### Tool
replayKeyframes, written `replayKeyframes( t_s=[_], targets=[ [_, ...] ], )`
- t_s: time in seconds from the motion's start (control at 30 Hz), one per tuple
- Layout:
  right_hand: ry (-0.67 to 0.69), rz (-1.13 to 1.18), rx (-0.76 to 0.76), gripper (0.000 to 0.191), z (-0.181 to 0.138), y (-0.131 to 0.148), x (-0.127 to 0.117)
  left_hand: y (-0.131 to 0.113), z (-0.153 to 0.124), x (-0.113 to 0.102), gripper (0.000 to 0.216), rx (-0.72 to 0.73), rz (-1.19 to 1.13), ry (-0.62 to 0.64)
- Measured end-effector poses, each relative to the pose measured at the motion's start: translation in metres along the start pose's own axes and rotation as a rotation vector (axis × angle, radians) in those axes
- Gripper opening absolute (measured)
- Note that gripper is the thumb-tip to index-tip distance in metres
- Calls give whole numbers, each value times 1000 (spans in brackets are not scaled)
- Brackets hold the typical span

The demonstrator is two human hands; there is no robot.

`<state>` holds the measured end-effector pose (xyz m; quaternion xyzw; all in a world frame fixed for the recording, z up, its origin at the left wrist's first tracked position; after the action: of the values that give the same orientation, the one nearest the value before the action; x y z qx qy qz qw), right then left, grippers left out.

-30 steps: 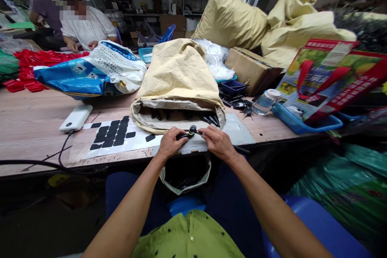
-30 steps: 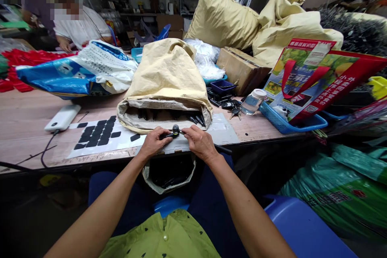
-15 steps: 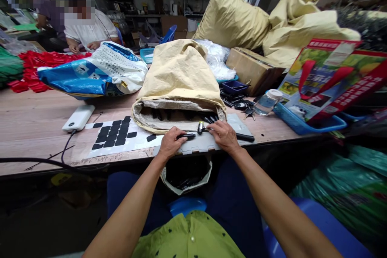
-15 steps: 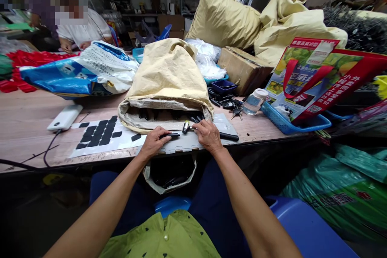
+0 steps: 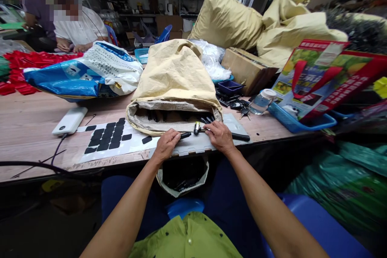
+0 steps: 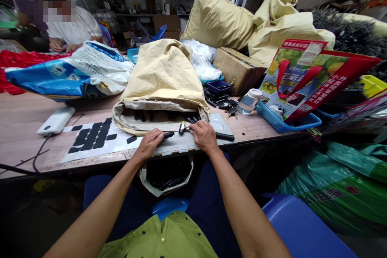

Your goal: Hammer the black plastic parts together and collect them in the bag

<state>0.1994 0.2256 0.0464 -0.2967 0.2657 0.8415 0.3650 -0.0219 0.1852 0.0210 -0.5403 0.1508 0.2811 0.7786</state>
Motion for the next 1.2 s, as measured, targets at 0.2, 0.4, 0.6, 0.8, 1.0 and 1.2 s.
replayKeyframes(
  t_s=[0.2,0.4,0.6,0.8,1.0,1.2],
  targets=[
    [-6,-9,-5,20,1,1,-2,-5,-1,-2,43,3,-64,31],
    [-2,-9,1,19,1,1,-2,-10,-1,-5,50,-17,-36,61],
    [0,-9,3,19,1,0,-1,-14,0,-7,51,-27,-35,63],
    [-5,-2,12,19,1,0,-2,-21,-1,-7,51,16,15,64],
    [1,-4,13,19,-1,-3,0,-72,-67,8,36,306,189,123],
    [-2,-11,9,19,0,-2,-1,-50,-136,49,24,230,335,319]
  ],
)
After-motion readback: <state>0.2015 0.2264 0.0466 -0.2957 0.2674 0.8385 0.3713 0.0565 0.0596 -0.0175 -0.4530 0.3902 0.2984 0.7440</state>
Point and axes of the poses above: each hand's wrist, its own z-axis towards the middle knuckle, its own x-axis out of the palm, y = z × x, the point moved 9 cm from there along z, towards the middle knuckle, and after that the axes turned 14 degrees about -y, right-handed, at the moved point
